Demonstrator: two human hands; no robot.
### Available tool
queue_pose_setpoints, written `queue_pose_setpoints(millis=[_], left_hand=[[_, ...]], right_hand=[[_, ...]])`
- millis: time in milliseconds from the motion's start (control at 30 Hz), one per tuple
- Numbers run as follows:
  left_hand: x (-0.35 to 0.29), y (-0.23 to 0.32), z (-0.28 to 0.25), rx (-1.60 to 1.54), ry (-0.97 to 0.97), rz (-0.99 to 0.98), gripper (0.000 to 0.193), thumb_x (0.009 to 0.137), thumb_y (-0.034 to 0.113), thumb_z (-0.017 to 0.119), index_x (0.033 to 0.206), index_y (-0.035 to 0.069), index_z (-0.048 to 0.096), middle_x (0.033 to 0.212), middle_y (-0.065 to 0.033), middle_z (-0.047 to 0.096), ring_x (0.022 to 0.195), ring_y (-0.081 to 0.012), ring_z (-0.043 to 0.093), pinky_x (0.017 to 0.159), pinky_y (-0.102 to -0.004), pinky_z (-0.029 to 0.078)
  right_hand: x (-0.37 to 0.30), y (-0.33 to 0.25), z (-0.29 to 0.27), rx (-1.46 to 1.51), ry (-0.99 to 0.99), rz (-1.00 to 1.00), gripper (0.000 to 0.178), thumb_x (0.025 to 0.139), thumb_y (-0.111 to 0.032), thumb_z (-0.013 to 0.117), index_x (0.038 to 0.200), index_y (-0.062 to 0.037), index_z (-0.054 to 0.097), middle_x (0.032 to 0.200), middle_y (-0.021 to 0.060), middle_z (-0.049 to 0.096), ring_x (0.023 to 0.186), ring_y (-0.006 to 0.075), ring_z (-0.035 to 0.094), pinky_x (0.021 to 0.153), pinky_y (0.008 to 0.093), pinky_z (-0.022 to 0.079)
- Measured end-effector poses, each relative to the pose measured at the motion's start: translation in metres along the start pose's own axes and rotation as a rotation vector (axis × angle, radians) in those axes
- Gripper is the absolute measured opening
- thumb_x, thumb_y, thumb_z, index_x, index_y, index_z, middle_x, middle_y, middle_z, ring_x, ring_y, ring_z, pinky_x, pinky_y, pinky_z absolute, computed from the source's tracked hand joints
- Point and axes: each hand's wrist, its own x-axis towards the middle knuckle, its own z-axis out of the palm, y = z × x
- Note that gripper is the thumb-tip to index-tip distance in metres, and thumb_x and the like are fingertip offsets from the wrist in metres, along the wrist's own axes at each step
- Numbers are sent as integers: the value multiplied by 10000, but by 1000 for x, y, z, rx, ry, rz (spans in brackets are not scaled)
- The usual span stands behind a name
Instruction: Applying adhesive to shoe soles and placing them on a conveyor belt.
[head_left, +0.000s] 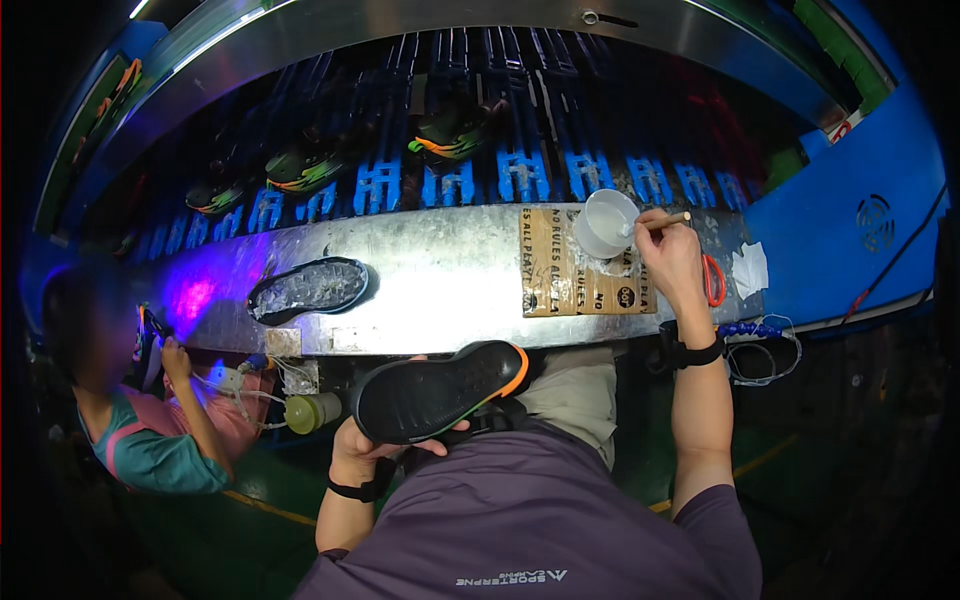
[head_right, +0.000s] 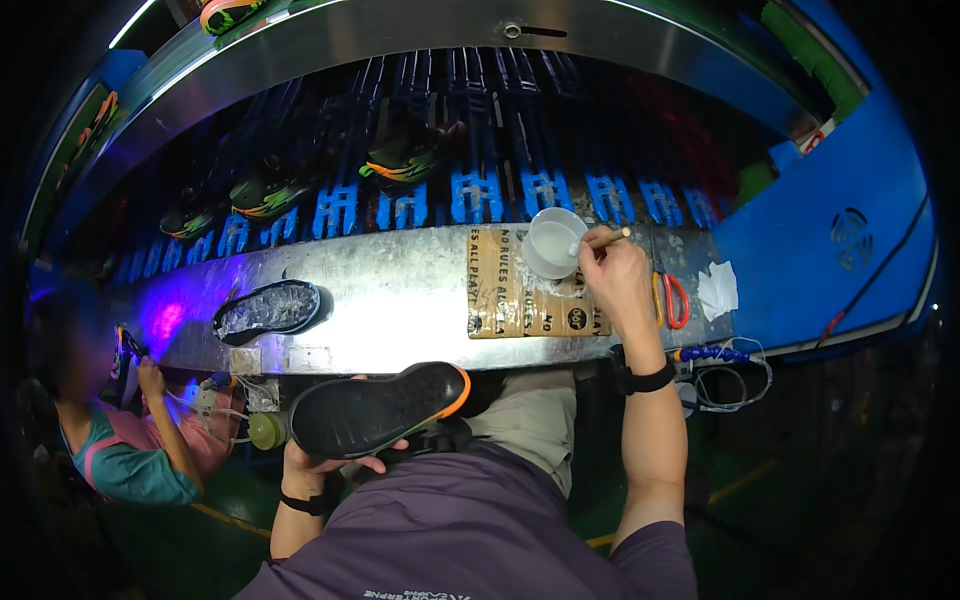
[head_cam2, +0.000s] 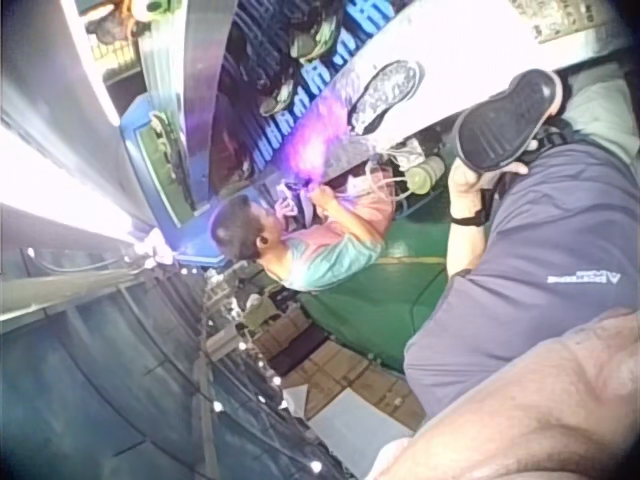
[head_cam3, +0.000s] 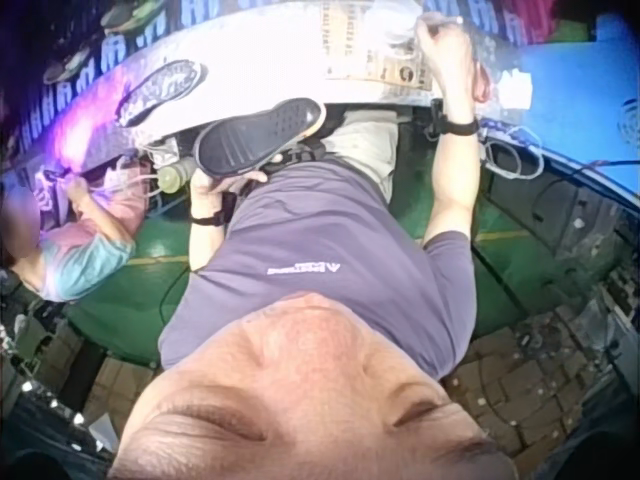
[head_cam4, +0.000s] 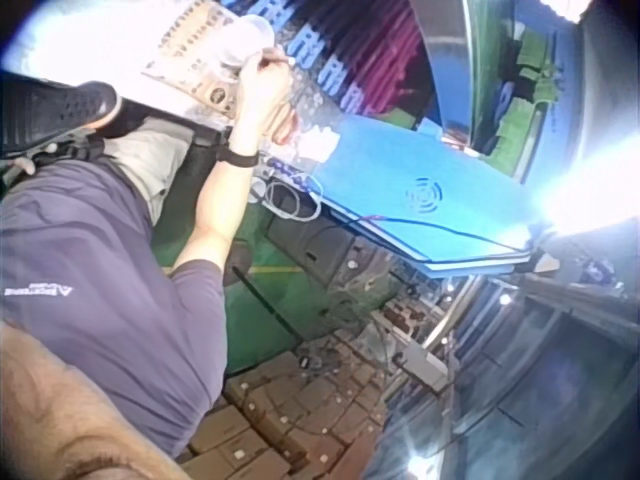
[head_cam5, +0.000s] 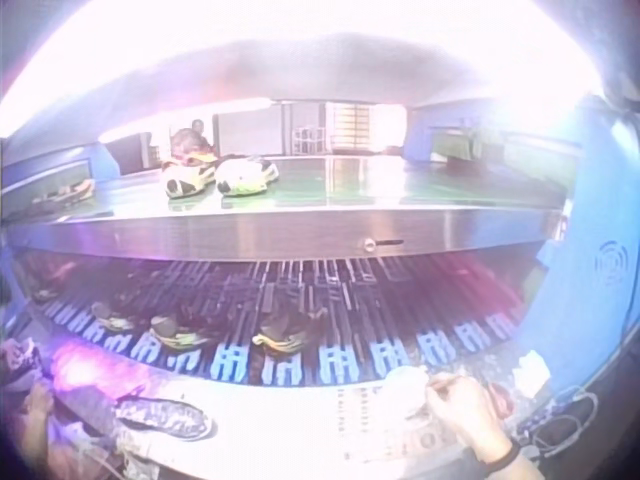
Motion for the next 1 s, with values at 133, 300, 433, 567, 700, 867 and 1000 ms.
queue_pose_setpoints(millis=[133,300,433,567,700,867,1000], left_hand=[[8,-14,-1,14,-58,5,1082,802,568,806,1605,122,235,1591,-329,246,1349,-631,392,945,-680,536],[15,-24,0,-120,212,199,997,914,762,496,1596,68,279,1607,-305,252,1403,-646,277,988,-757,454],[10,-20,-6,-167,202,72,960,974,711,412,1609,26,191,1568,-381,248,1388,-601,362,989,-706,494],[3,-22,-2,-184,125,-53,929,983,622,476,1615,20,156,1534,-430,258,1346,-586,438,953,-609,557],[13,-18,6,28,161,-4,969,928,444,649,1625,27,120,1555,-349,316,1346,-530,477,1055,-552,494],[29,-6,24,345,167,79,1115,828,119,763,1648,66,9,1620,-155,328,1474,-281,391,1199,-387,325],[32,0,42,473,160,-5,1177,803,93,797,1644,52,-25,1659,-126,257,1505,-232,334,1212,-356,282]], right_hand=[[-1,2,1,45,46,31,172,917,-179,665,955,-20,719,731,161,688,654,266,690,608,369,504],[-5,6,7,53,65,-66,136,909,-145,678,946,-22,722,701,155,665,607,233,667,586,347,494],[-11,11,11,169,84,27,123,910,-135,684,949,-25,722,690,134,652,604,179,635,584,321,478],[-15,15,12,113,105,43,114,914,-122,687,955,-23,724,694,100,651,616,129,608,595,303,481],[-21,2,14,192,212,-38,117,944,-95,661,1005,-19,726,849,79,708,740,117,646,655,280,499],[-41,-35,15,696,-78,59,180,965,-70,630,1107,11,707,994,78,713,899,139,671,815,270,523],[-48,-64,21,912,-235,-59,181,942,-44,642,1098,10,715,993,94,712,913,150,673,836,278,529]])
